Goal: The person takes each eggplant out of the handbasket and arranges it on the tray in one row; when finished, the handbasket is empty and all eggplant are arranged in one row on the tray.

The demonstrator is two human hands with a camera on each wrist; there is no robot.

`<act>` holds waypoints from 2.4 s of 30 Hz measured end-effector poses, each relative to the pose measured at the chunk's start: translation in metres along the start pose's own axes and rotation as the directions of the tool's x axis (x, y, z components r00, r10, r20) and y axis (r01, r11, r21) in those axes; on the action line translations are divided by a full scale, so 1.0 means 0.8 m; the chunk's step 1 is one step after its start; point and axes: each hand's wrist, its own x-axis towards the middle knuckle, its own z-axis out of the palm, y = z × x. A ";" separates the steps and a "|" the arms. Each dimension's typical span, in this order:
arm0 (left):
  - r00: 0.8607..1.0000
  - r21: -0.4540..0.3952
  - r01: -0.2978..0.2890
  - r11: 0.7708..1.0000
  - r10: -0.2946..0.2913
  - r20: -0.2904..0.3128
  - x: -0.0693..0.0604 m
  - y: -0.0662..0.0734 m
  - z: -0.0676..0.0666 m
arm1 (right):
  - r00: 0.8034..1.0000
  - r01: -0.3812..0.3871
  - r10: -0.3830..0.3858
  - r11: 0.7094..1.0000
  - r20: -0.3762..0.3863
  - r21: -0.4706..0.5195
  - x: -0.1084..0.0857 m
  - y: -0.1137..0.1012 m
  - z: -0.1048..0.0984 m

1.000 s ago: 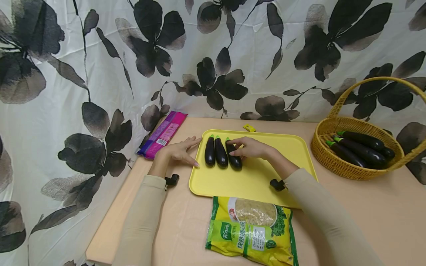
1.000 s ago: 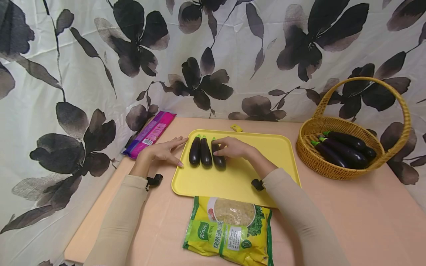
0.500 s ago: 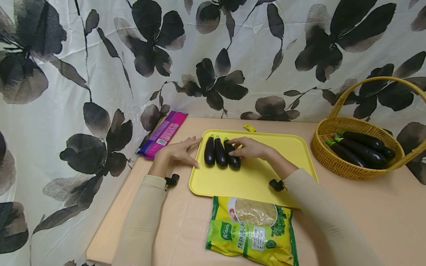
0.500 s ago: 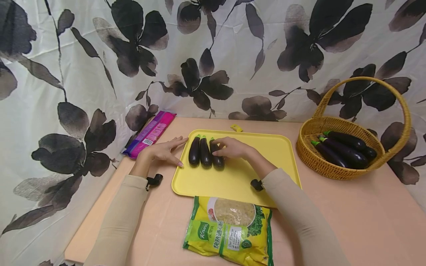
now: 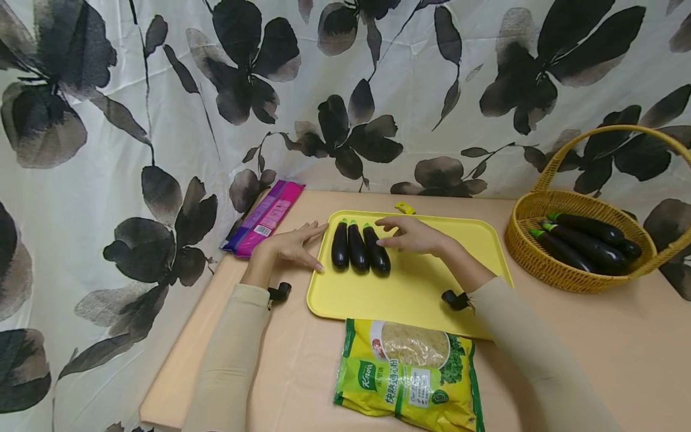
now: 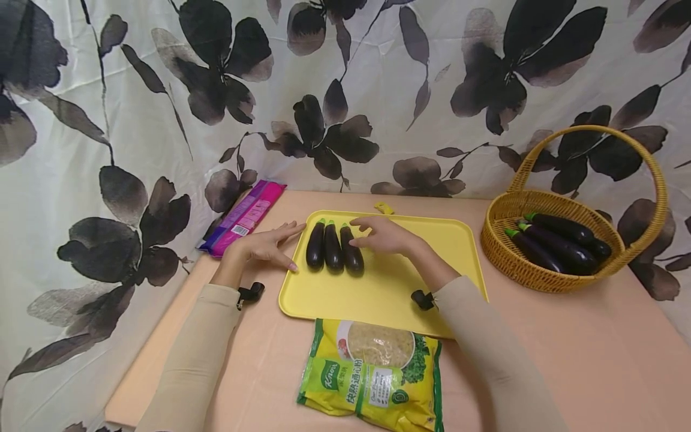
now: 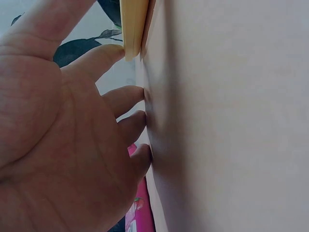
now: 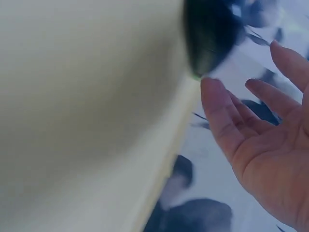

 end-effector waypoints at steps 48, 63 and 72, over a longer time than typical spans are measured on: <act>1.000 0.010 -0.002 1.000 0.002 -0.004 0.002 0.002 0.001 | 0.713 -0.334 0.130 0.927 -0.689 -0.171 -0.254 0.087 -0.151; 1.000 -0.016 0.005 1.000 -0.005 -0.002 0.001 0.002 0.002 | 0.791 -0.438 0.226 0.857 -0.568 -0.270 -0.273 0.147 -0.165; 1.000 -0.001 -0.002 1.000 0.002 -0.013 0.001 0.003 -0.002 | 0.769 -0.483 0.246 0.828 -0.590 -0.285 -0.284 0.161 -0.166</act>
